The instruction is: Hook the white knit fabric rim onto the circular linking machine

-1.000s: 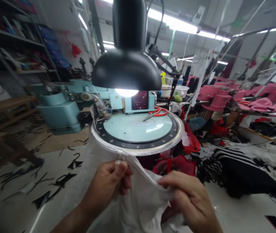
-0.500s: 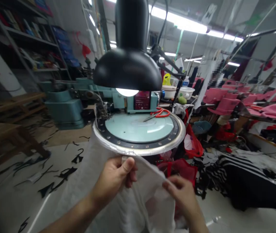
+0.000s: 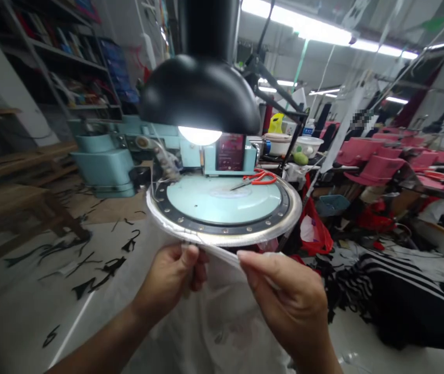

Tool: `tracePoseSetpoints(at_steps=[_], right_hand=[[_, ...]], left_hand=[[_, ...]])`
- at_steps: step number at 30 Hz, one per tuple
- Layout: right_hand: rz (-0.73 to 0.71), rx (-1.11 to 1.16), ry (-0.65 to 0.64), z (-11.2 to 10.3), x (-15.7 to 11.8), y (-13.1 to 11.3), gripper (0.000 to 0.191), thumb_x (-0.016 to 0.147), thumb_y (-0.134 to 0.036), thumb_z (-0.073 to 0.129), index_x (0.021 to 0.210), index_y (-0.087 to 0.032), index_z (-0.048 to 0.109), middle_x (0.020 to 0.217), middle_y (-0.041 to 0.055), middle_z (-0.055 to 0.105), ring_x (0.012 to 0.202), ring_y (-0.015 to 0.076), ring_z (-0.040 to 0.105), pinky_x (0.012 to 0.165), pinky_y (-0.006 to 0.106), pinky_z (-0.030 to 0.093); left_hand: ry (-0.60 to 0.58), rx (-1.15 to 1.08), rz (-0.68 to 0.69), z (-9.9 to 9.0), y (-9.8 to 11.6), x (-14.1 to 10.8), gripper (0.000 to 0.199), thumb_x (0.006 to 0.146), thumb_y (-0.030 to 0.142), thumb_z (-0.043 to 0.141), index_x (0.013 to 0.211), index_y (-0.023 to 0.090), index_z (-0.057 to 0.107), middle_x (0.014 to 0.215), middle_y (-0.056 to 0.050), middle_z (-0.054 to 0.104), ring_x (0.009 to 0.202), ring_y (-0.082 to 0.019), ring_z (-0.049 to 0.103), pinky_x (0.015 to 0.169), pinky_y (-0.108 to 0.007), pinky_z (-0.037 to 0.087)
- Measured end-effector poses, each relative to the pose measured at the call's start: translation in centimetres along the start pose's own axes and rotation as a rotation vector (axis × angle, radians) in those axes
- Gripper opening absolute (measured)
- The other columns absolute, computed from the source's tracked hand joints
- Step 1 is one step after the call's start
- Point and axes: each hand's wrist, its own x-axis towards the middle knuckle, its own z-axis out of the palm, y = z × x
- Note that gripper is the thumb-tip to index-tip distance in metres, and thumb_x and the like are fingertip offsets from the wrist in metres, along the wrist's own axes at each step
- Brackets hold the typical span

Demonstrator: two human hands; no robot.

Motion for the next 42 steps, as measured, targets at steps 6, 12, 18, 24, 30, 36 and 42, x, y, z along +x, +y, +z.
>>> tracePoseSetpoints(at_steps=[6,12,18,24,30,36,42], right_hand=[[0.150,-0.065,0.130,0.5,-0.1,-0.3,0.005,0.080,-0.022,0.075,0.084,-0.025,0.076,0.074,-0.0033,0.073,0.060,0.0095,0.064,0.057,0.017,0.048],[0.221,-0.171,0.173,-0.2,0.8,1.6,0.011,0.081,-0.033,0.074,0.081,-0.022,0.073,0.072,-0.0013,0.070,0.061,0.0111,0.062,0.060,0.020,0.050],[0.438,-0.396,0.281,-1.4,-4.6,7.1,0.048,0.070,-0.065,0.069,0.065,-0.018,0.067,0.064,0.0071,0.066,0.060,0.0231,0.062,0.050,0.033,0.050],[0.355,-0.212,0.219,9.1,-6.6,-1.3,0.025,0.084,-0.039,0.065,0.097,-0.019,0.069,0.097,0.0102,0.072,0.080,0.0220,0.069,0.067,0.031,0.056],[0.630,-0.224,-0.078,11.0,-2.8,-4.2,0.016,0.078,-0.032,0.060,0.077,-0.020,0.071,0.078,0.0058,0.073,0.070,0.0223,0.070,0.058,0.029,0.053],[0.658,-0.183,-0.116,12.3,-2.0,-8.1,0.019,0.082,-0.037,0.063,0.089,-0.020,0.067,0.065,0.0000,0.063,0.055,0.0145,0.059,0.051,0.023,0.048],[0.464,-0.429,-0.078,14.3,-0.1,-8.0,0.020,0.089,-0.028,0.057,0.081,-0.020,0.074,0.075,0.0045,0.070,0.054,0.0126,0.061,0.051,0.021,0.050]], left_hand=[[-0.029,0.043,0.026,1.1,0.2,-0.4,0.059,0.067,0.067,0.076,0.065,0.009,0.068,0.051,-0.005,0.063,0.040,-0.009,0.054,0.041,-0.017,0.042],[-0.076,0.066,-0.006,4.3,-0.7,0.8,0.063,0.064,0.072,0.074,0.063,0.010,0.066,0.049,-0.004,0.061,0.040,-0.010,0.052,0.042,-0.020,0.042],[-0.185,0.133,-0.120,1.1,-2.6,-1.4,0.070,0.067,0.082,0.062,0.065,0.012,0.062,0.051,-0.002,0.056,0.040,-0.009,0.048,0.042,-0.021,0.038],[-0.108,0.289,0.067,-9.0,1.2,-4.2,0.052,0.092,0.068,0.043,0.086,0.017,0.053,0.050,0.005,0.049,0.041,-0.006,0.038,0.043,-0.016,0.030],[-0.096,0.161,0.136,-12.2,3.8,0.2,0.042,0.090,0.057,0.059,0.089,0.015,0.060,0.064,0.000,0.062,0.050,-0.009,0.055,0.048,-0.018,0.042],[-0.396,0.045,-0.030,-12.8,3.5,3.8,0.049,0.080,0.061,0.069,0.086,0.012,0.067,0.061,-0.002,0.064,0.043,-0.008,0.053,0.041,-0.017,0.037],[-0.532,0.043,-0.051,-13.2,3.4,6.0,0.051,0.080,0.062,0.068,0.083,0.011,0.070,0.059,-0.004,0.065,0.041,-0.008,0.052,0.037,-0.016,0.032]])
